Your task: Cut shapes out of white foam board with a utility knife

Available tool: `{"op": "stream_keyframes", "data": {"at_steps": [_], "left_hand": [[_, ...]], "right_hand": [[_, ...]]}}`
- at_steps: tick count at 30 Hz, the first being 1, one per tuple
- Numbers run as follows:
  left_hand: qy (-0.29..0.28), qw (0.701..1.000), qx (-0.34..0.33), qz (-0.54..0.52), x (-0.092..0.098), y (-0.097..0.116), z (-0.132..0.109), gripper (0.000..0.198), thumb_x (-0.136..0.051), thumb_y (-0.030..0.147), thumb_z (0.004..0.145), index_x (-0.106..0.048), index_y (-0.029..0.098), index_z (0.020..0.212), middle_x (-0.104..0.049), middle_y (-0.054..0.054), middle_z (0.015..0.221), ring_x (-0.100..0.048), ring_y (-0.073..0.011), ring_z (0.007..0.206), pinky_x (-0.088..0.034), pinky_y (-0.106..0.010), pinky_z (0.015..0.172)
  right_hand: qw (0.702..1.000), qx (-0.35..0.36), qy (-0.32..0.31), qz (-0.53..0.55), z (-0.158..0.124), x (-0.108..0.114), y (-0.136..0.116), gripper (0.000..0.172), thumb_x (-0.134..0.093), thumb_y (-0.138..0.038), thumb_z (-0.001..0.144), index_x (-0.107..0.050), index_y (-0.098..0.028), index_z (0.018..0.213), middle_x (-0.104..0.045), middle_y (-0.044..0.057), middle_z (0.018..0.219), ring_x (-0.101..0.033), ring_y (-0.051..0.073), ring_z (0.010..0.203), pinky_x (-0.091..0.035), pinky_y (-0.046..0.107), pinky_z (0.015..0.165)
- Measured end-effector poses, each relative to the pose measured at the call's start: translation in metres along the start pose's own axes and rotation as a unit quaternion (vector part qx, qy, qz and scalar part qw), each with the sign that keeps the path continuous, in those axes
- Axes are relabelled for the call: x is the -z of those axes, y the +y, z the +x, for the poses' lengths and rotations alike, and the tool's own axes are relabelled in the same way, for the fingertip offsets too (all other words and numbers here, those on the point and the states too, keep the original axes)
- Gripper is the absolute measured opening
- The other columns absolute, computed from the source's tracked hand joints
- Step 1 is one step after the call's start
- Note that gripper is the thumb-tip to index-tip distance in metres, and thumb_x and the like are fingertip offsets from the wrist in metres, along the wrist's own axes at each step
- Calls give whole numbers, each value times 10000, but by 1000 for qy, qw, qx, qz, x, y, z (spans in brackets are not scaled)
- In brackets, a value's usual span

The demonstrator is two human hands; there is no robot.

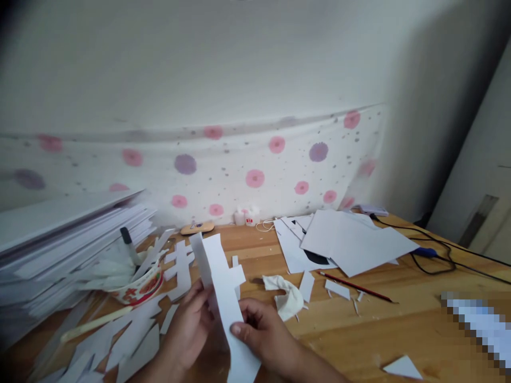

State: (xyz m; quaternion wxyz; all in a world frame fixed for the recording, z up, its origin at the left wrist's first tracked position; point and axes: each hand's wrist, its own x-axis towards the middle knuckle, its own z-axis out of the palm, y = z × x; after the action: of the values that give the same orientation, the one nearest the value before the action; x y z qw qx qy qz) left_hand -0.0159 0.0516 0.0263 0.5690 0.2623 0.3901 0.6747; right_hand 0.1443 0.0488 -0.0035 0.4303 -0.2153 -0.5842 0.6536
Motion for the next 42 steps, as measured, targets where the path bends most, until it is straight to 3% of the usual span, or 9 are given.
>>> {"op": "stream_keyframes", "data": {"at_steps": [6,10,14,19,26,30,33,39,42], "left_hand": [[-32,999,-2,20,-1,-6,-5,310,-797,306,661,-681,182,920,-701,-10,792,-627,-154,686,-479,-245,607],[-57,998,4,33,-5,-3,-9,349,-796,366,684,-691,169,952,-720,-43,836,-652,-198,780,-498,-273,650],[-76,997,12,31,-6,-3,-15,353,-784,396,703,-700,167,958,-727,-62,873,-656,-221,846,-509,-296,694],[-123,991,22,48,-5,-4,-21,309,-754,385,746,-701,162,954,-729,-70,871,-659,-215,806,-513,-306,687],[-143,987,38,57,-8,-9,-22,360,-794,388,694,-718,159,963,-733,-91,908,-662,-250,859,-516,-321,705],[-157,986,54,29,-6,-11,-21,379,-825,366,663,-726,179,977,-734,-100,984,-655,-263,939,-513,-346,801],[-155,986,65,17,-3,-10,-20,400,-866,343,606,-733,161,937,-734,-124,989,-652,-290,968,-518,-374,831],[-97,992,74,16,-2,-5,-16,409,-865,371,597,-702,137,890,-738,-118,893,-674,-285,918,-547,-376,803],[-36,997,66,15,0,-2,-9,278,-789,349,706,-662,163,869,-725,-60,809,-692,-239,858,-563,-350,766]], "right_hand": [[980,49,49,-187,6,2,4,272,-624,-393,842,-650,-180,1009,-675,69,923,-601,208,830,-445,321,738],[927,64,93,-357,7,5,4,228,-609,-323,843,-666,-194,1022,-659,50,844,-564,198,746,-415,310,677],[892,95,133,-422,3,4,0,212,-562,-318,873,-657,-196,1018,-587,33,757,-520,189,703,-386,294,625],[850,135,154,-486,2,7,-4,215,-553,-347,893,-663,-217,1023,-550,57,843,-528,213,798,-407,331,708],[904,90,156,-388,3,10,-2,262,-594,-435,859,-547,-193,770,-549,26,757,-516,165,694,-392,282,616],[943,55,110,-310,0,5,-1,309,-564,-497,871,-540,-196,805,-567,9,711,-496,147,638,-373,276,589],[952,64,75,-291,-1,4,-2,301,-582,-498,864,-547,-202,823,-578,4,734,-491,138,641,-372,269,590],[978,59,39,-196,-1,3,-6,342,-591,-530,847,-542,-192,818,-556,3,761,-497,133,670,-395,264,613],[994,-12,-12,-110,0,2,-3,432,-607,-577,815,-559,-195,1012,-554,-14,743,-517,116,587,-403,251,555]]}}
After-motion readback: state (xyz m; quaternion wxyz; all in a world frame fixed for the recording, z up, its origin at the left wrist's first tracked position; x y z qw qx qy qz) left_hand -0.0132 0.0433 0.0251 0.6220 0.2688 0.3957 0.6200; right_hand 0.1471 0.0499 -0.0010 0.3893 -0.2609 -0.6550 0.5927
